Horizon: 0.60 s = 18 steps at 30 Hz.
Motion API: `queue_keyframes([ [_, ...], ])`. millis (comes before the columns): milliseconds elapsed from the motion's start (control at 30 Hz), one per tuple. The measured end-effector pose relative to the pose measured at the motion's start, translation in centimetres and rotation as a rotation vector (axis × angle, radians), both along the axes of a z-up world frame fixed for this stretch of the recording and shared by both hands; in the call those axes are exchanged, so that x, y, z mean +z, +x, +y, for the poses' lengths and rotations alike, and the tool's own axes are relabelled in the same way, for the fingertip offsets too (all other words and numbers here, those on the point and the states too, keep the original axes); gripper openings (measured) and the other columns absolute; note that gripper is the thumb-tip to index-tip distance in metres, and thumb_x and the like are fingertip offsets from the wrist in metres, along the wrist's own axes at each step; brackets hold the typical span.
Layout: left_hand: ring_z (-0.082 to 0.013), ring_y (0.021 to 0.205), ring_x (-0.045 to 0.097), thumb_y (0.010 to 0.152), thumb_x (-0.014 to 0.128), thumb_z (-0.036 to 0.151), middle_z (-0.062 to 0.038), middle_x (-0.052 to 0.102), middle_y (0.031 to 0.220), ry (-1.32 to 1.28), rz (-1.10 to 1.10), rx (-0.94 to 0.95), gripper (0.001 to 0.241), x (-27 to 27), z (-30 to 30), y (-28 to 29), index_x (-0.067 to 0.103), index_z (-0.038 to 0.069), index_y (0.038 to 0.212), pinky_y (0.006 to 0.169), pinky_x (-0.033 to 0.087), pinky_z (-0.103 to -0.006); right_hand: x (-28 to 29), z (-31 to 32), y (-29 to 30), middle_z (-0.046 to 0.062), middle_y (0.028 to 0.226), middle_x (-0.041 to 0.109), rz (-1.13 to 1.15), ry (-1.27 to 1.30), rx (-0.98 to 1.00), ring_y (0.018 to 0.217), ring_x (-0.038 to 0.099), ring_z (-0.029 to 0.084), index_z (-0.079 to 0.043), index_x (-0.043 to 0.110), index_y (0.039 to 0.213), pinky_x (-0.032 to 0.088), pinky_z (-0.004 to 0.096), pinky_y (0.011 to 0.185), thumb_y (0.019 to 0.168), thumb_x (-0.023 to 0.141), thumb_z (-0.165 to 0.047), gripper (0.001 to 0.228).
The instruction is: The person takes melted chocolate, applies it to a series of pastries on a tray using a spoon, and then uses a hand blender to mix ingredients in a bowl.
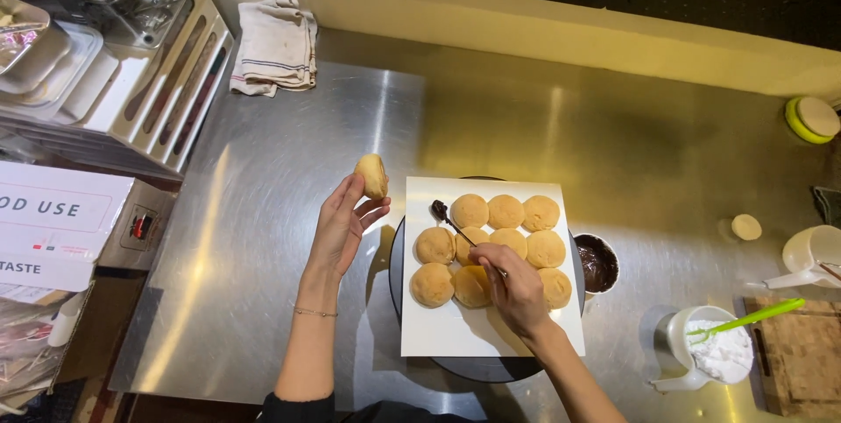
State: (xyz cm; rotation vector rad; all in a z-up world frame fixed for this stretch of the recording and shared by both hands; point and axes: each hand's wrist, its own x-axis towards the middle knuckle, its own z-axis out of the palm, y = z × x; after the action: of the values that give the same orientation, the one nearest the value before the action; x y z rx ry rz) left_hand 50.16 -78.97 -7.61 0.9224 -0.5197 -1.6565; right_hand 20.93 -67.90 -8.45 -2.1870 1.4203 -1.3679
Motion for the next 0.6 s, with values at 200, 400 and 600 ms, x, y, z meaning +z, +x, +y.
queue_keyframes([
  [200, -0.0333, 0.105, 0.085, 0.114, 0.073, 0.041, -0.014, 0.074, 0.124, -0.045, -0.058, 0.003, 0.052, 0.0, -0.3, -0.4, 0.070, 0.006, 0.152, 0.101, 0.073, -0.0472, 0.7, -0.7, 0.0, 0.004, 0.099, 0.087, -0.026, 0.015, 0.052, 0.084, 0.085, 0.027, -0.010, 0.084, 0.117, 0.070, 0.037, 0.081, 0.116, 0.063, -0.007, 0.022],
  [400, -0.0311, 0.103, 0.085, 0.115, 0.071, 0.042, -0.014, 0.074, 0.121, -0.048, -0.098, 0.003, 0.052, 0.8, 0.3, -0.7, 0.072, 0.005, 0.152, 0.099, 0.075, -0.0461, 0.5, -0.9, -0.1, 0.005, 0.102, 0.086, -0.005, 0.053, 0.096, 0.087, 0.086, 0.027, -0.011, 0.083, 0.122, 0.071, 0.038, 0.080, 0.116, 0.061, -0.008, 0.023],
  [600, -0.0286, 0.096, 0.084, 0.108, 0.084, 0.033, -0.015, 0.075, 0.111, -0.053, -0.212, 0.034, 0.053, 1.4, 0.5, -1.2, 0.073, 0.002, 0.151, 0.097, 0.075, -0.0454, -0.5, -1.3, -1.4, 0.008, 0.104, 0.085, -0.018, 0.066, 0.065, 0.089, 0.086, 0.027, -0.009, 0.082, 0.126, 0.071, 0.038, 0.083, 0.116, 0.060, -0.003, 0.025],
])
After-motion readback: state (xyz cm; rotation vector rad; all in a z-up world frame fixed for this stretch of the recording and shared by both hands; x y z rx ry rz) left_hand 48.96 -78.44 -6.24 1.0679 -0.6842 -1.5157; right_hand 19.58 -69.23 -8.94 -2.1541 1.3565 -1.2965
